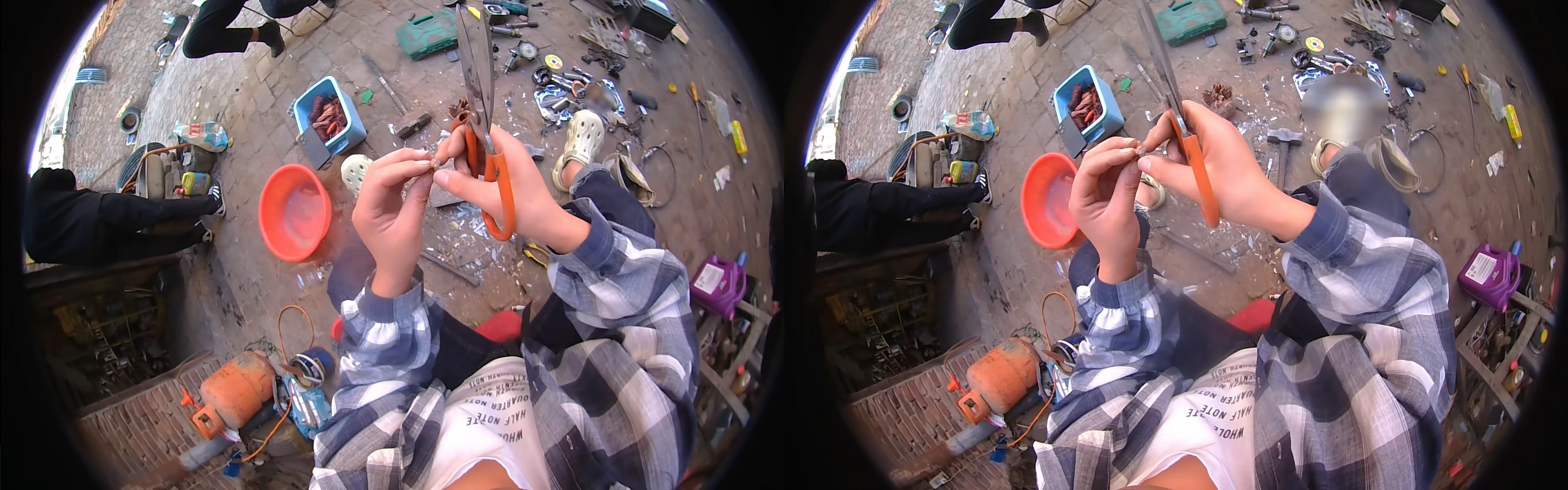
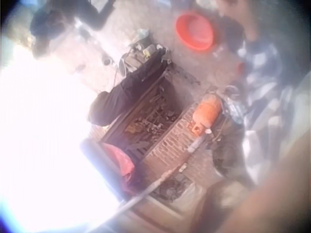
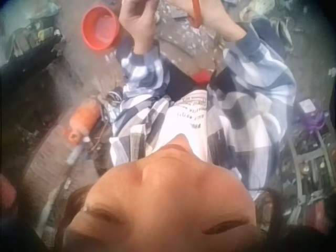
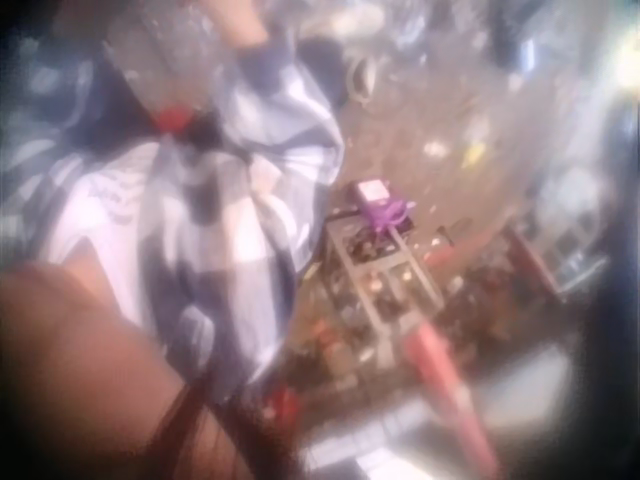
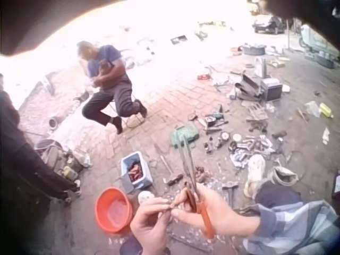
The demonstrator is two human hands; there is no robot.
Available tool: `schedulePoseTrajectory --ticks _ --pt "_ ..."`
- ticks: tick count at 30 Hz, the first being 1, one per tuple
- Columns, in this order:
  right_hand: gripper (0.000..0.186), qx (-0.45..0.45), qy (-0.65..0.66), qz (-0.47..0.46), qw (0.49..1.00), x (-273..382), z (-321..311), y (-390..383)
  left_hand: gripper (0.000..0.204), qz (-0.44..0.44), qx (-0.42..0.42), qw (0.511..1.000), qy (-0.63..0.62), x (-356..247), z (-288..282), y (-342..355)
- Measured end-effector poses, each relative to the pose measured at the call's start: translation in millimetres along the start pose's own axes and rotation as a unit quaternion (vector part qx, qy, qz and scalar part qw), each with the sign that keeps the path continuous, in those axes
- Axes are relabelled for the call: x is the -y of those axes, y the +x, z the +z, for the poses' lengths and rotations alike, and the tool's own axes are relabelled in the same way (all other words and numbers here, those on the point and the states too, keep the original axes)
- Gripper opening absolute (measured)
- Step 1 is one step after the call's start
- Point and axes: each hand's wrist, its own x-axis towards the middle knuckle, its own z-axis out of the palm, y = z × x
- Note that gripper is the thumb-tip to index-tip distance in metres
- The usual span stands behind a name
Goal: The person uses orange-handled shears to cut small metal pieces while sitting on the floor. They repeatedly pick up pieces, cut them, and occasionally use a hammer to flatten or shape the metal.
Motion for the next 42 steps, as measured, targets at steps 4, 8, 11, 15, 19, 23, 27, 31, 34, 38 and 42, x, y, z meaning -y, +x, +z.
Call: schedulePoseTrajectory --ticks 4,8,11,15,19,23,27,31,34,38,42 --pt "0.020 -0.028 -0.039 -0.073 0.996 0 1 1 0.019 0.006 0.000 1.000 0.009 0 2 -1" --pt "0.019 -0.037 -0.059 -0.090 0.993 0 0 1 0.021 -0.034 -0.010 0.998 -0.043 -4 4 -1" --pt "0.018 -0.041 -0.067 -0.091 0.993 -2 -3 1 0.021 -0.052 0.011 0.998 -0.039 -2 2 -1" --pt "0.021 -0.030 -0.073 -0.040 0.996 -8 -11 -1 0.019 -0.156 0.011 0.983 -0.093 4 -3 -4" --pt "0.029 -0.009 -0.159 0.079 0.984 -24 -31 0 0.015 -0.269 -0.027 0.933 -0.238 25 -13 -10" --pt "0.039 0.032 -0.458 0.138 0.878 -70 -64 -18 0.015 -0.330 -0.055 0.900 -0.279 51 -31 -24" --pt "0.034 0.027 -0.576 0.177 0.797 -160 -77 -76 0.015 -0.358 -0.099 0.889 -0.268 90 -39 -44" --pt "0.036 0.112 -0.573 0.220 0.782 -256 -54 -152 0.017 -0.415 -0.221 0.853 -0.225 139 -36 -78" --pt "0.045 0.217 -0.513 0.297 0.776 -288 -26 -183 0.016 -0.475 -0.314 0.795 -0.208 181 -25 -118" --pt "0.042 0.269 -0.506 0.272 0.773 -295 -15 -196 0.013 -0.519 -0.352 0.758 -0.179 230 -12 -153" --pt "0.029 0.207 -0.521 0.239 0.793 -308 -35 -188 0.013 -0.557 -0.361 0.731 -0.158 261 -5 -171"
